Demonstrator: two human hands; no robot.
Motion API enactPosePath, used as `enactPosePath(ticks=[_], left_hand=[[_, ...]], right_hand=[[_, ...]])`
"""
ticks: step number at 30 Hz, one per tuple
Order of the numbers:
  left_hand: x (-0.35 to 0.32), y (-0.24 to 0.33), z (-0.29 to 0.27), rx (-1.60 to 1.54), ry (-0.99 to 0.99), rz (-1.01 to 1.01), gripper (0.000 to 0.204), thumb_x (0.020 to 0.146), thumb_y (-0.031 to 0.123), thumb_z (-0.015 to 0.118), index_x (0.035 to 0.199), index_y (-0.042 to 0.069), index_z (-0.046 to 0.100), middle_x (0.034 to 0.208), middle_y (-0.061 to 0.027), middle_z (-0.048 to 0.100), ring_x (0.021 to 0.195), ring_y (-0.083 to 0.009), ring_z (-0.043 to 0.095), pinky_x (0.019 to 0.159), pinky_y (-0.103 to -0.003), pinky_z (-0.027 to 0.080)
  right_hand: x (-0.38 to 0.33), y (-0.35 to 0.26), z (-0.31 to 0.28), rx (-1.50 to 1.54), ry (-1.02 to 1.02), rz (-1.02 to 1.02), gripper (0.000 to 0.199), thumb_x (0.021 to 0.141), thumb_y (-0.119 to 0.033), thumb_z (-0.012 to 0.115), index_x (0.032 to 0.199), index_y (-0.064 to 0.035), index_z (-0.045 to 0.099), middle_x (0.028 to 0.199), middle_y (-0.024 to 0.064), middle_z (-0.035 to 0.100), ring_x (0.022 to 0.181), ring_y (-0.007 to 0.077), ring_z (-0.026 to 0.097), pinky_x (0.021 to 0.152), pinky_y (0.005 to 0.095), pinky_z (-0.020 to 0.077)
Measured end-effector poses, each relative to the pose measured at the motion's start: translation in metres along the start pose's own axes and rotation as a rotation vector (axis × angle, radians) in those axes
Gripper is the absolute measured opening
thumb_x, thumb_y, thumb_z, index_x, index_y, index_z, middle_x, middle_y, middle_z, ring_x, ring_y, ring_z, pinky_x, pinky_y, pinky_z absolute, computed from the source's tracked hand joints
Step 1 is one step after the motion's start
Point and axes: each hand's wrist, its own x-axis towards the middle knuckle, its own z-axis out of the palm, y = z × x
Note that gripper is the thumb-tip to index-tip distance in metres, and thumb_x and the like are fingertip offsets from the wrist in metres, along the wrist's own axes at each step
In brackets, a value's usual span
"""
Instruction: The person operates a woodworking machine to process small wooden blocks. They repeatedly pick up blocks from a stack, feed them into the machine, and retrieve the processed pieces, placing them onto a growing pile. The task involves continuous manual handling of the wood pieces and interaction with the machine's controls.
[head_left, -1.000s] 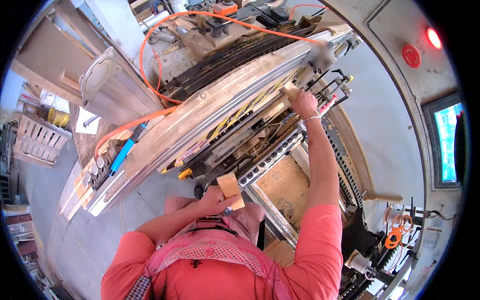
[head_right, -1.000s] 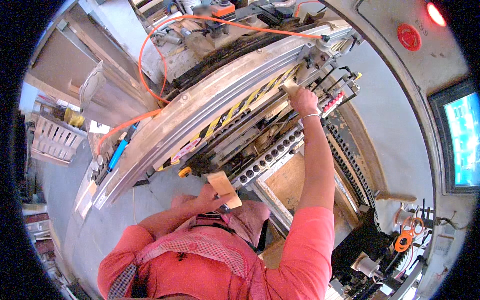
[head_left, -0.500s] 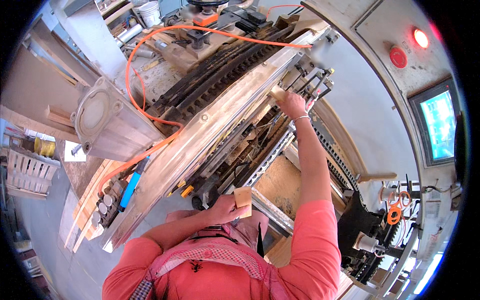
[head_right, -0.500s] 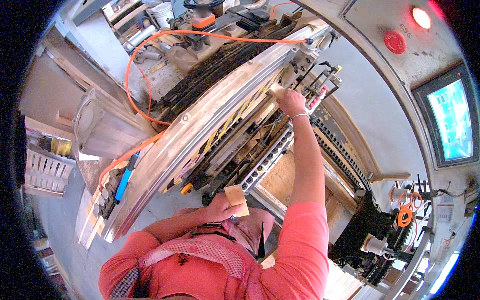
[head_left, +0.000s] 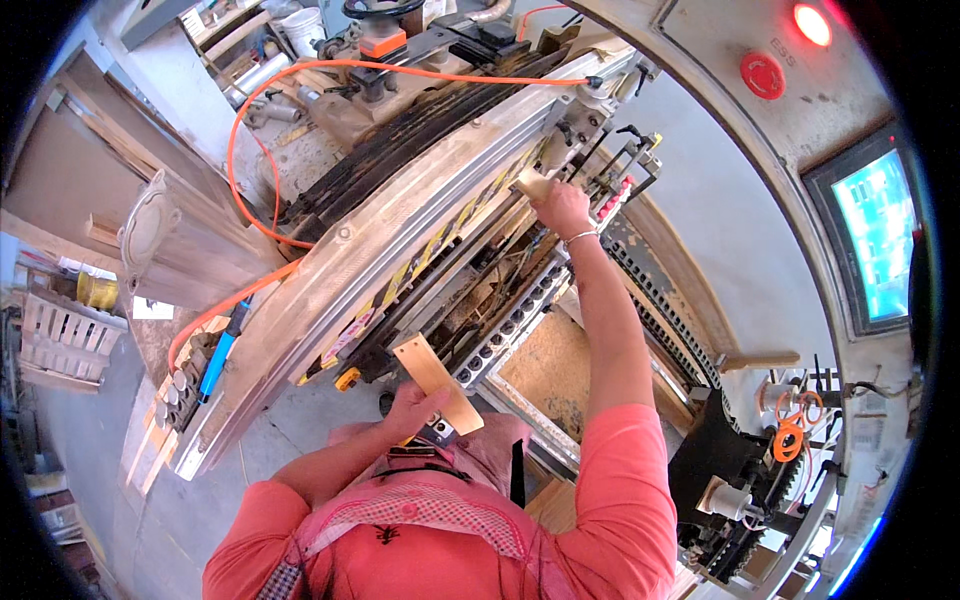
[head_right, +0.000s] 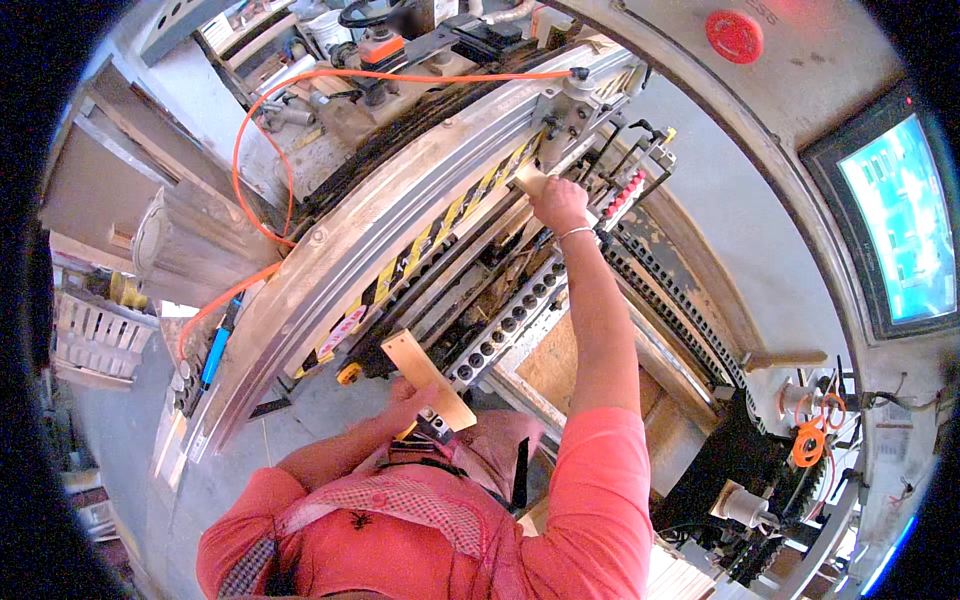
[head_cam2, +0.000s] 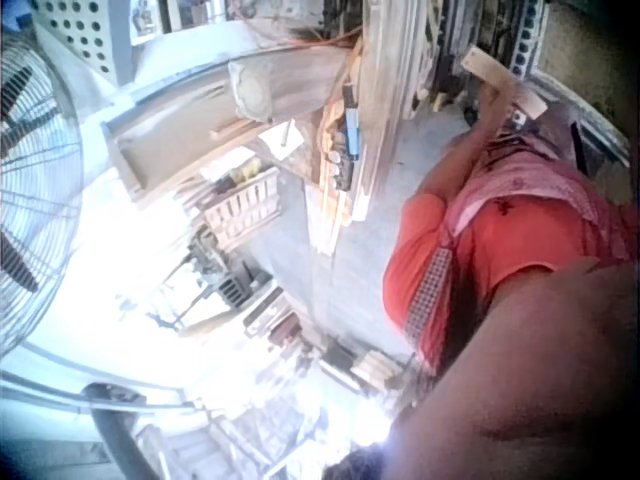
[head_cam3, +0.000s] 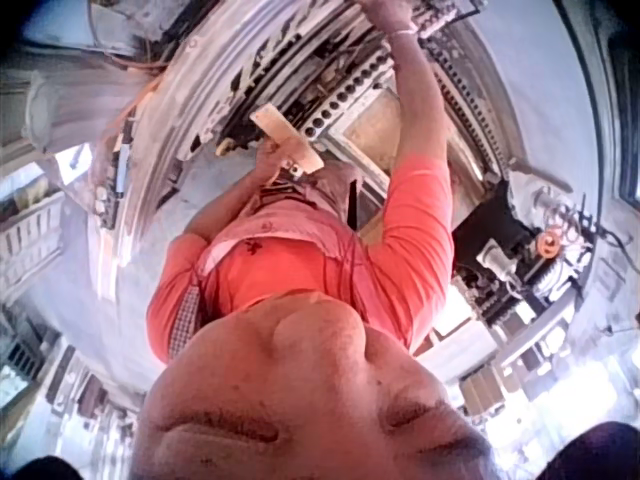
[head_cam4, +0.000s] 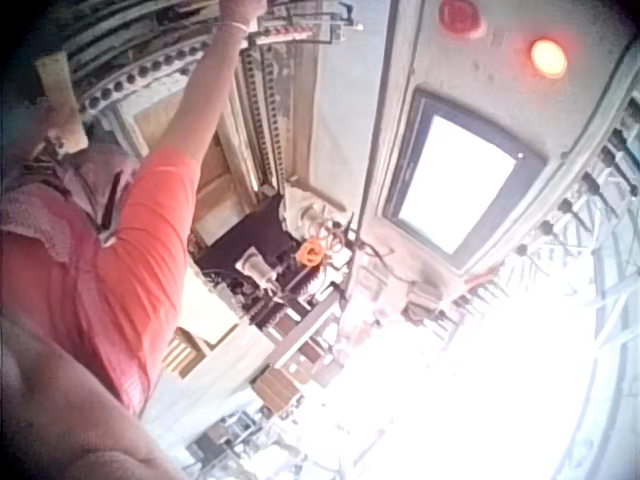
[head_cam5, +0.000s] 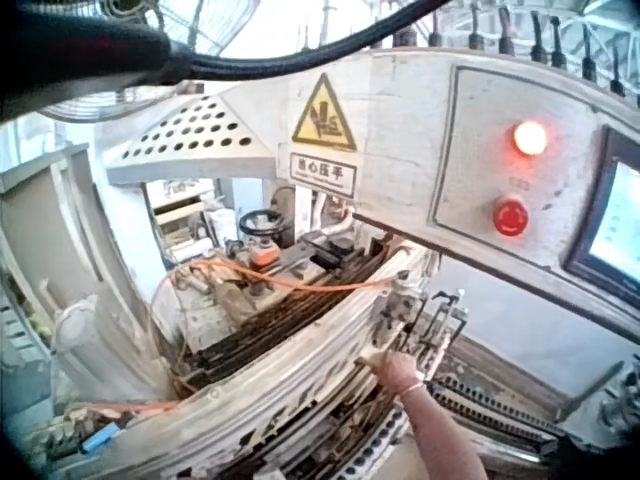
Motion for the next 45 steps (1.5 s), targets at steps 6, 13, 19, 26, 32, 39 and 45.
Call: enactPosePath(ticks=[6, 13, 19, 26, 32, 39, 45], left_hand=[[-0.001, 0.004, 0.006, -0.004, 0.045, 0.015, 0.017, 0.085, 0.014, 0.058, 0.097, 0.001, 0.058, 0.089, -0.0024, 0.061, 0.080, -0.0110, 0.057, 0.071, -0.028, 0.047], [0.013, 0.017, 0.003, 0.479, -0.343, 0.258, 0.021, 0.080, 0.019, 0.064, 0.094, 0.003, 0.061, 0.090, -0.0105, 0.062, 0.083, -0.0228, 0.060, 0.074, -0.033, 0.046], [0.026, 0.026, 0.011, 0.651, -0.441, 0.433, 0.025, 0.078, 0.027, 0.062, 0.091, 0.005, 0.061, 0.092, -0.0141, 0.059, 0.088, -0.0335, 0.055, 0.078, -0.040, 0.044], [0.028, 0.028, 0.012, 0.622, -0.450, 0.482, 0.025, 0.078, 0.028, 0.062, 0.086, 0.005, 0.060, 0.090, -0.0149, 0.058, 0.086, -0.0344, 0.054, 0.077, -0.041, 0.043], [0.031, 0.018, 0.010, 0.644, -0.476, 0.468, 0.026, 0.077, 0.029, 0.062, 0.087, 0.005, 0.059, 0.088, -0.0151, 0.057, 0.086, -0.0347, 0.054, 0.075, -0.041, 0.042], [0.029, 0.023, 0.010, 0.656, -0.455, 0.463, 0.028, 0.076, 0.028, 0.064, 0.090, 0.004, 0.060, 0.091, -0.0148, 0.059, 0.086, -0.0342, 0.055, 0.076, -0.041, 0.044], [0.029, 0.018, 0.008, 0.669, -0.452, 0.426, 0.028, 0.075, 0.027, 0.064, 0.092, 0.004, 0.060, 0.091, -0.0148, 0.060, 0.088, -0.0335, 0.056, 0.076, -0.040, 0.045]], right_hand=[[-0.001, 0.001, -0.003, 0.000, -0.027, 0.004, 0.038, 0.071, -0.039, 0.066, 0.084, -0.0033, 0.064, 0.084, 0.0152, 0.065, 0.080, 0.0290, 0.064, 0.070, 0.0382, 0.0509], [0.000, 0.004, 0.003, 0.001, 0.012, -0.027, 0.038, 0.071, -0.039, 0.067, 0.084, -0.0033, 0.064, 0.083, 0.0149, 0.065, 0.081, 0.0285, 0.064, 0.069, 0.0374, 0.0508], [0.002, 0.007, 0.006, -0.001, -0.022, -0.025, 0.040, 0.072, -0.039, 0.066, 0.088, -0.0031, 0.062, 0.083, 0.0146, 0.065, 0.081, 0.0288, 0.064, 0.070, 0.0378, 0.0506], [0.001, 0.007, 0.004, -0.013, -0.010, -0.041, 0.042, 0.072, -0.041, 0.065, 0.087, -0.0011, 0.059, 0.080, 0.0151, 0.065, 0.077, 0.0297, 0.064, 0.068, 0.0383, 0.0505], [0.002, 0.008, 0.004, -0.014, 0.018, -0.051, 0.040, 0.070, -0.039, 0.066, 0.083, -0.0019, 0.060, 0.077, 0.0157, 0.065, 0.074, 0.0303, 0.064, 0.065, 0.0397, 0.0508], [0.001, 0.007, 0.002, 0.010, 0.008, -0.049, 0.043, 0.069, -0.042, 0.068, 0.083, -0.0020, 0.059, 0.077, 0.0164, 0.064, 0.075, 0.0313, 0.063, 0.067, 0.0394, 0.0502], [-0.003, 0.002, -0.001, 0.028, 0.020, -0.056, 0.037, 0.067, -0.037, 0.069, 0.082, -0.0034, 0.063, 0.079, 0.0147, 0.065, 0.079, 0.0288, 0.064, 0.069, 0.0373, 0.0512]])
